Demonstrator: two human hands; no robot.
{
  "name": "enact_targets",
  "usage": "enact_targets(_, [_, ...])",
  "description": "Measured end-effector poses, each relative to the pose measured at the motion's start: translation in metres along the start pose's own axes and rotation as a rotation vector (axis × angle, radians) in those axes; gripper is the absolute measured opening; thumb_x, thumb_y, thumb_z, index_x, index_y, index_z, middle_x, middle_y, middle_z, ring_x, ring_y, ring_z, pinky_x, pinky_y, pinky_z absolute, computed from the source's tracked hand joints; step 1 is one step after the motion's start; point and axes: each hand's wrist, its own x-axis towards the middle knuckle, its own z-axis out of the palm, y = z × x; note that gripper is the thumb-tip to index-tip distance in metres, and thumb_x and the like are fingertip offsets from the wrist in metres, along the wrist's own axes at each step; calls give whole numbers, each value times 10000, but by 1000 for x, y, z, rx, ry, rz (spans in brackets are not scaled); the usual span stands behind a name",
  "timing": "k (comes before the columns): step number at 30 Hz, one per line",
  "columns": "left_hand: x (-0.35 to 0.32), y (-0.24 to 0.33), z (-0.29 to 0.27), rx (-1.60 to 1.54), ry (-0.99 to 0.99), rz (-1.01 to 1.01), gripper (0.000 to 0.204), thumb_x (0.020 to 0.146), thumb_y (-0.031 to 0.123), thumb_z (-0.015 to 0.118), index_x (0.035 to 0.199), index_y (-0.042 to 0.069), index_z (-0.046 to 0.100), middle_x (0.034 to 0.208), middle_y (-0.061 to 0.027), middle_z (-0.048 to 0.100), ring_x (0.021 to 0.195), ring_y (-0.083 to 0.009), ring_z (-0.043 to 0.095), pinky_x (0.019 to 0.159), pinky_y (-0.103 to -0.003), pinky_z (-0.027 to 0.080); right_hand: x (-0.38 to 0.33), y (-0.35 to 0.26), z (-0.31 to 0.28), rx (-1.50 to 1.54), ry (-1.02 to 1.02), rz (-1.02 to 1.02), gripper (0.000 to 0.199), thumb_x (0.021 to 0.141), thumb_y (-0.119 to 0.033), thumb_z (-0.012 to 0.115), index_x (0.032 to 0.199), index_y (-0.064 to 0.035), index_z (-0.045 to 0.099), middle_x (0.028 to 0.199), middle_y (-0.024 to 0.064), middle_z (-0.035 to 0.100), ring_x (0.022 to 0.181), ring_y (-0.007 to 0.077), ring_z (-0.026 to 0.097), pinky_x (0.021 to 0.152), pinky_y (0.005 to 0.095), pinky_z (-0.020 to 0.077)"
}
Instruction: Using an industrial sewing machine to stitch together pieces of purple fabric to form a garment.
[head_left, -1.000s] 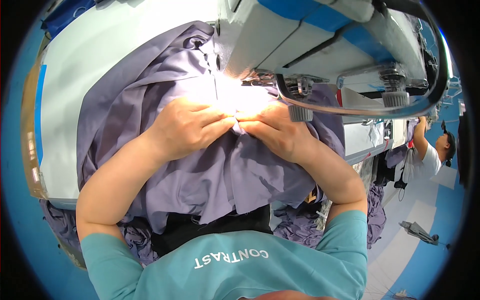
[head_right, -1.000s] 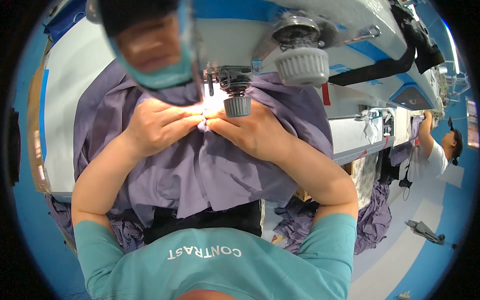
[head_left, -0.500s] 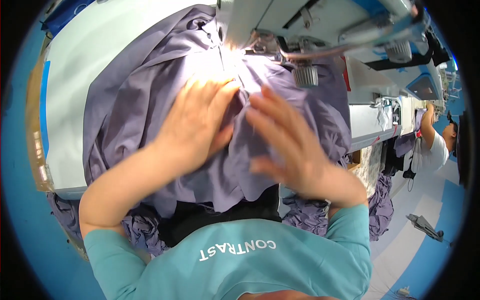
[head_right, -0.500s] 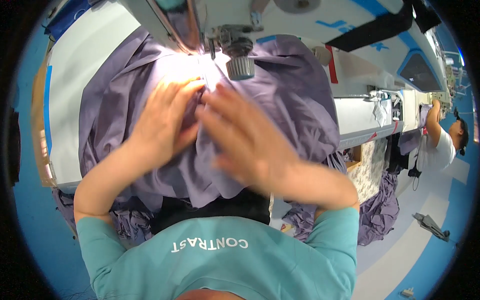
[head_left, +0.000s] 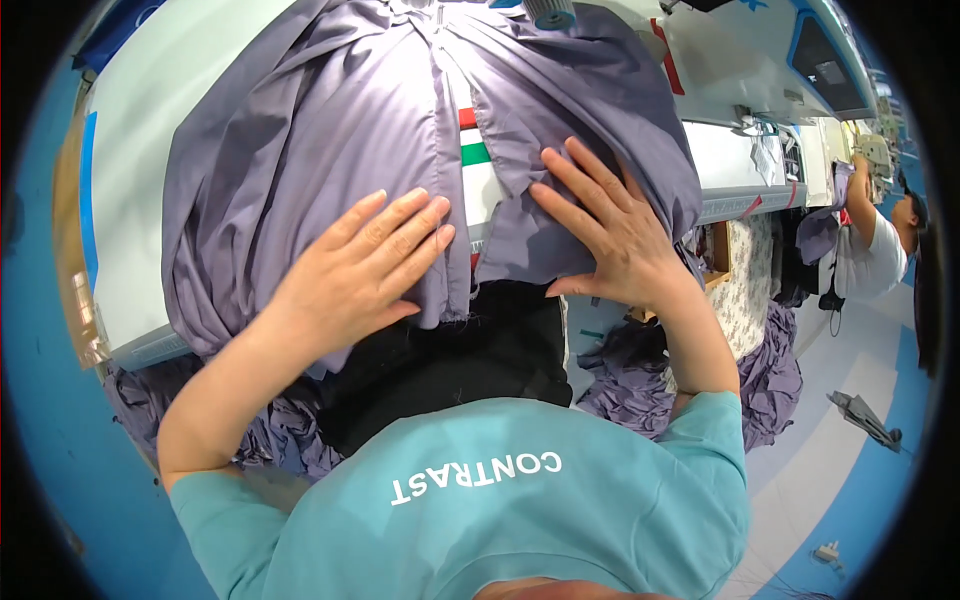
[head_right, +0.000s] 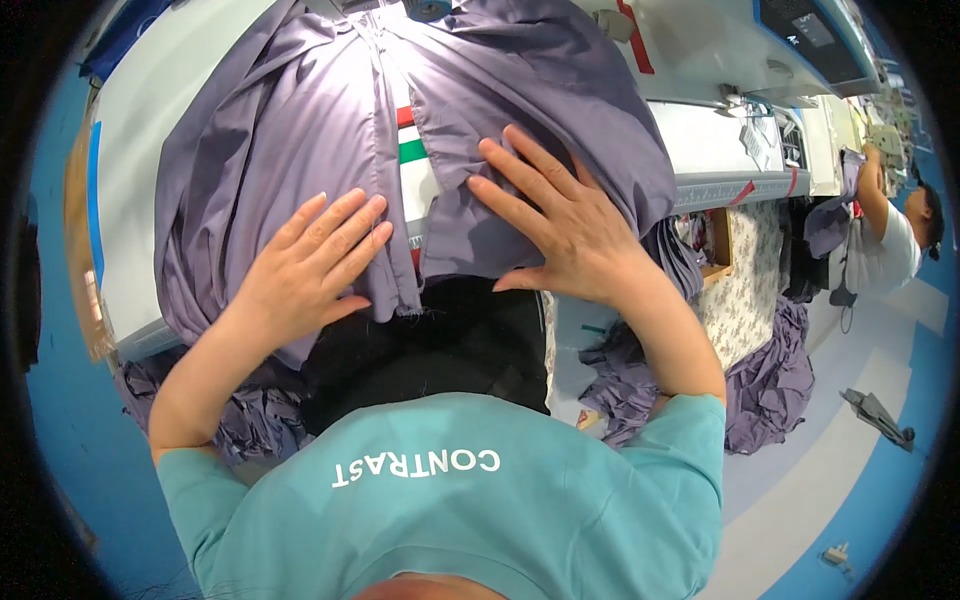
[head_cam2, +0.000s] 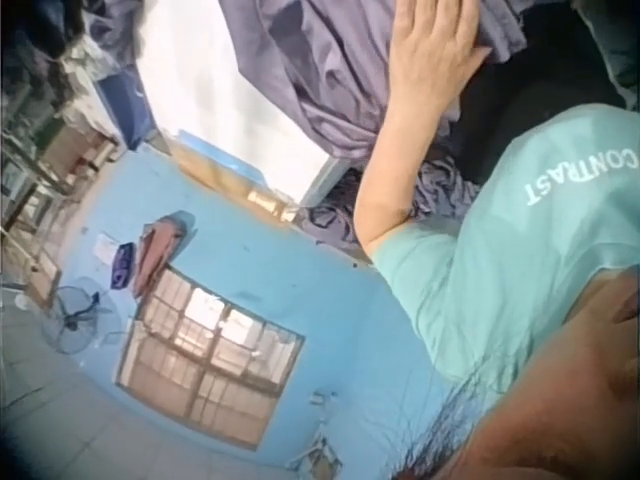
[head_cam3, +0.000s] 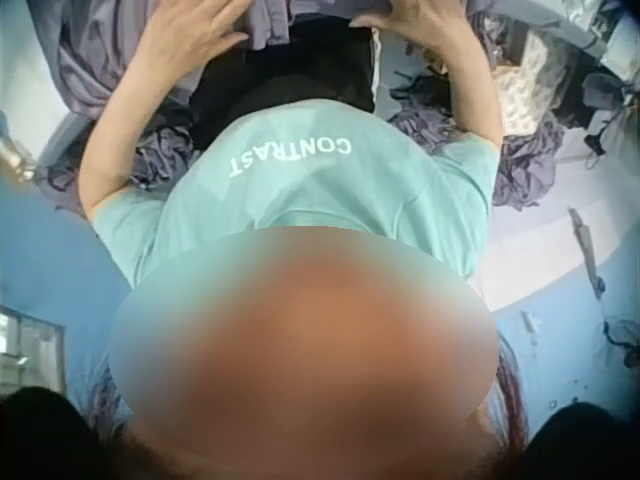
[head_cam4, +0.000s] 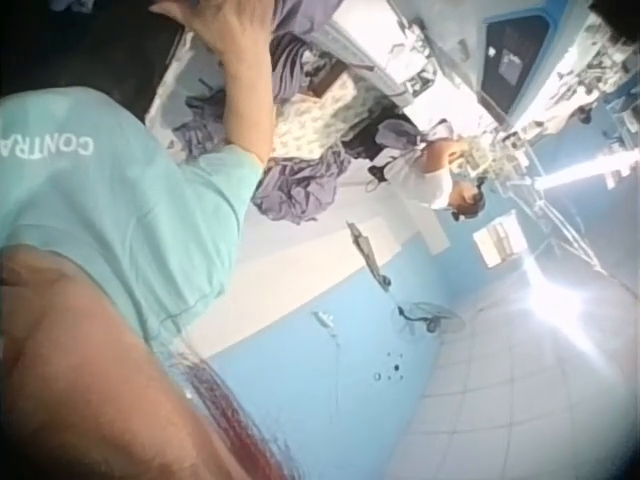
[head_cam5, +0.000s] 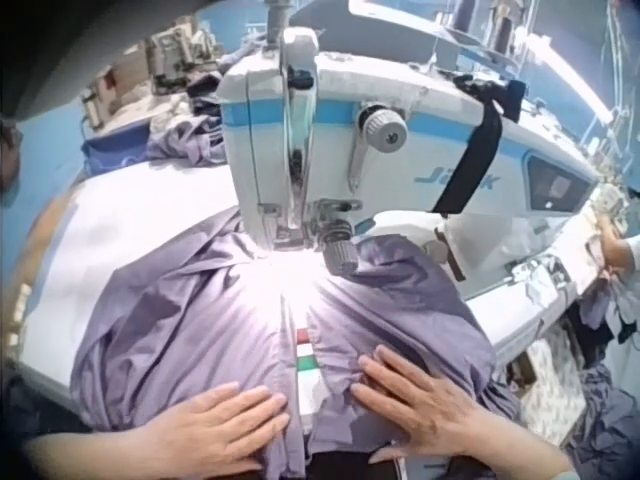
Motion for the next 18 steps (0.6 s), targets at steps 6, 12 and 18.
enact_targets(6, [13,50,27,-134,301,-158,691,641,199,790,1279,71,557,1386,-103,509,1247,-273,496,1065,-450,383,9,-55,32,168,326,157,734,748,-405,779,1316,-42,489,1462,144,425,1396,358,359,1102,604,234])
enact_targets(12, [3,39,35,-57,401,-152,582,675,190,783,1222,117,596,1344,-82,532,1249,-274,493,1075,-470,367,-7,-13,57,-213,394,89,728,690,-101,697,1384,-160,484,1489,59,426,1394,280,387,1063,565,293])
enact_targets(18, [40,73,38,2,629,-119,457,796,207,670,1236,111,592,1265,-42,565,1152,-215,535,947,-394,448,-8,-18,41,-15,476,43,569,680,31,624,1225,-131,630,1355,44,567,1311,289,490,1041,486,358])
